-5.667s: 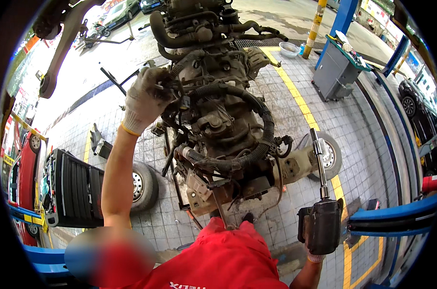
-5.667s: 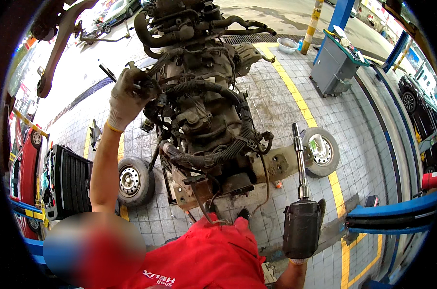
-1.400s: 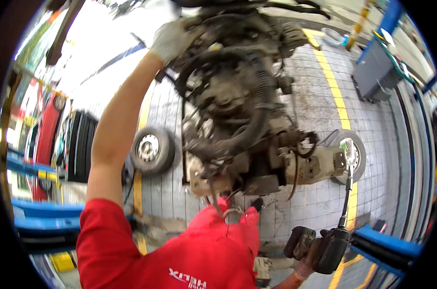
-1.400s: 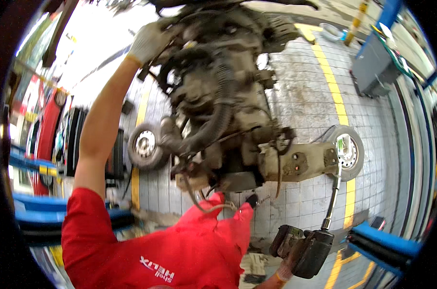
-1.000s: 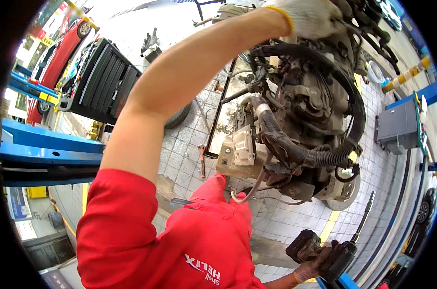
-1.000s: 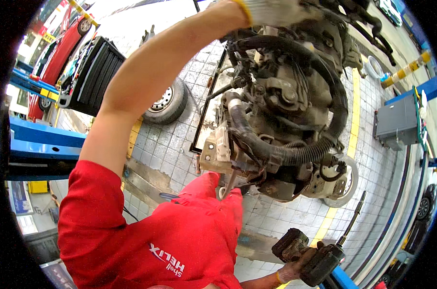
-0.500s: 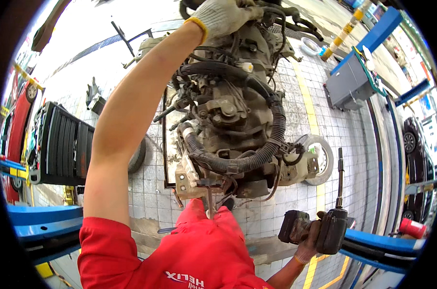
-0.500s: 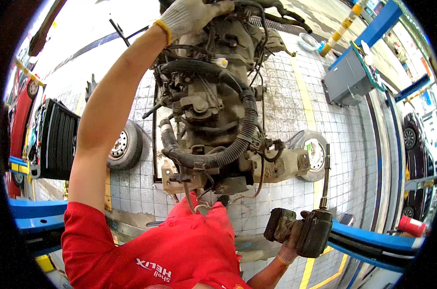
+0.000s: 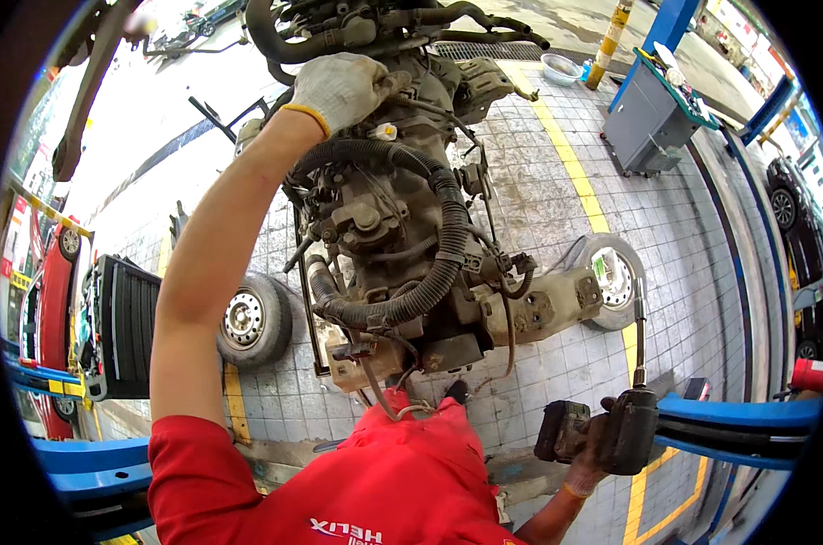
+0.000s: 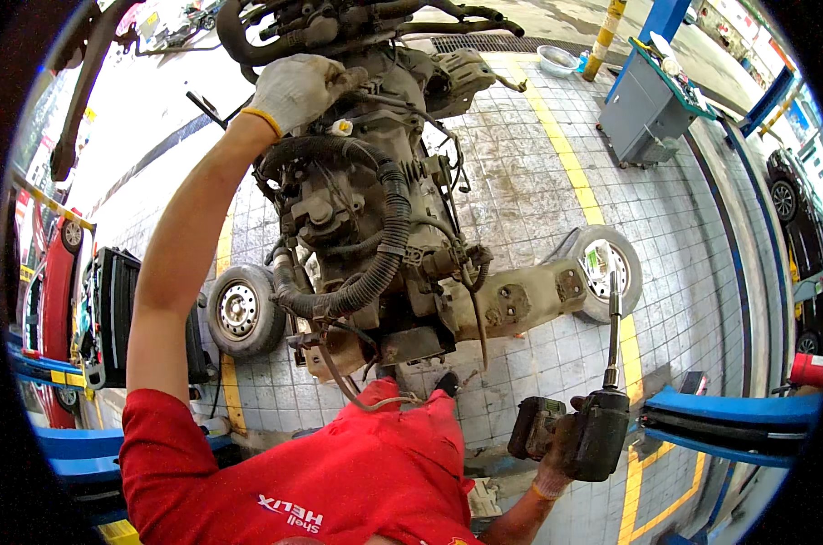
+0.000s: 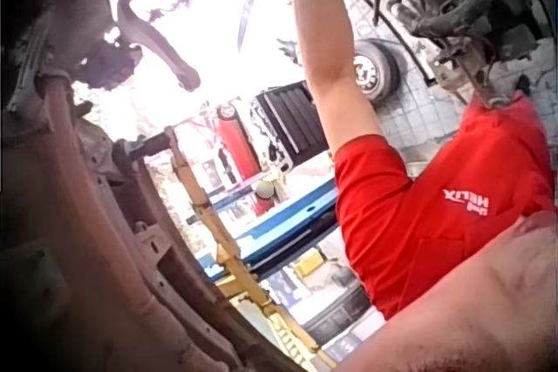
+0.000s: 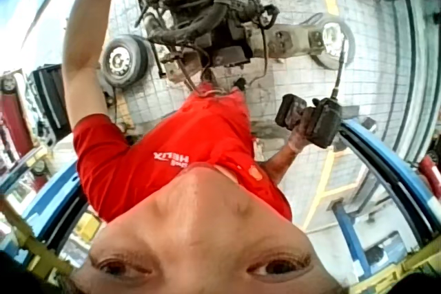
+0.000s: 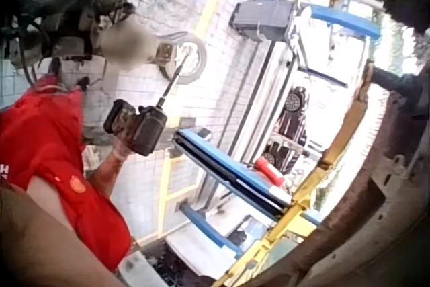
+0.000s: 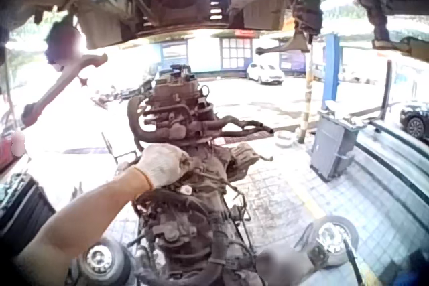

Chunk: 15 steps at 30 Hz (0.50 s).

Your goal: The person works on a car engine mounted on a stand, using an impact wrench and a wrench to loosen and tighten bolts on various parts. They also remove and reattach hoses and connectors while adjusting the engine's position on the stand.

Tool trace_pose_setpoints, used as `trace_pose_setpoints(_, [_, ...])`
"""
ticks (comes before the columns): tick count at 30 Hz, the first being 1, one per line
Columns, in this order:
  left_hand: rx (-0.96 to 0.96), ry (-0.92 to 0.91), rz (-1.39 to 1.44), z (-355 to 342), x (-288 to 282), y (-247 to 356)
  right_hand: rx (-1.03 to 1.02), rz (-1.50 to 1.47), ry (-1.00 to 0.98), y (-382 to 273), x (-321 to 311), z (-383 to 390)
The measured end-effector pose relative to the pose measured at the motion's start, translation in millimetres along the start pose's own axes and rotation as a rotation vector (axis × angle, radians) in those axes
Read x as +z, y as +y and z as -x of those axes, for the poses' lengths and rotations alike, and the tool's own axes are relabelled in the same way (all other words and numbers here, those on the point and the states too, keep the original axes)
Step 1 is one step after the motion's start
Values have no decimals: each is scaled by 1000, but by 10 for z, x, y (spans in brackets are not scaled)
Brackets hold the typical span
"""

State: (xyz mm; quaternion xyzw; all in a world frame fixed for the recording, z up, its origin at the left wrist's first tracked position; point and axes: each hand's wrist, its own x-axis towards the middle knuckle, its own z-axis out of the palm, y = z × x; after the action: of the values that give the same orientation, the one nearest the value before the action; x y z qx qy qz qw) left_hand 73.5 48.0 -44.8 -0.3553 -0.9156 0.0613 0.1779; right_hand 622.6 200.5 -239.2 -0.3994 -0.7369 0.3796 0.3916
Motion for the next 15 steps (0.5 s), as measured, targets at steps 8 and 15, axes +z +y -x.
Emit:
trace_pose_setpoints(8, [-28,-157,-69,-219,-130,224,-41,56,33,337,-121,26])
trace_pose_setpoints(15, [1,-459,-171,-402,-203,340,60,-41,29,425,-141,57])
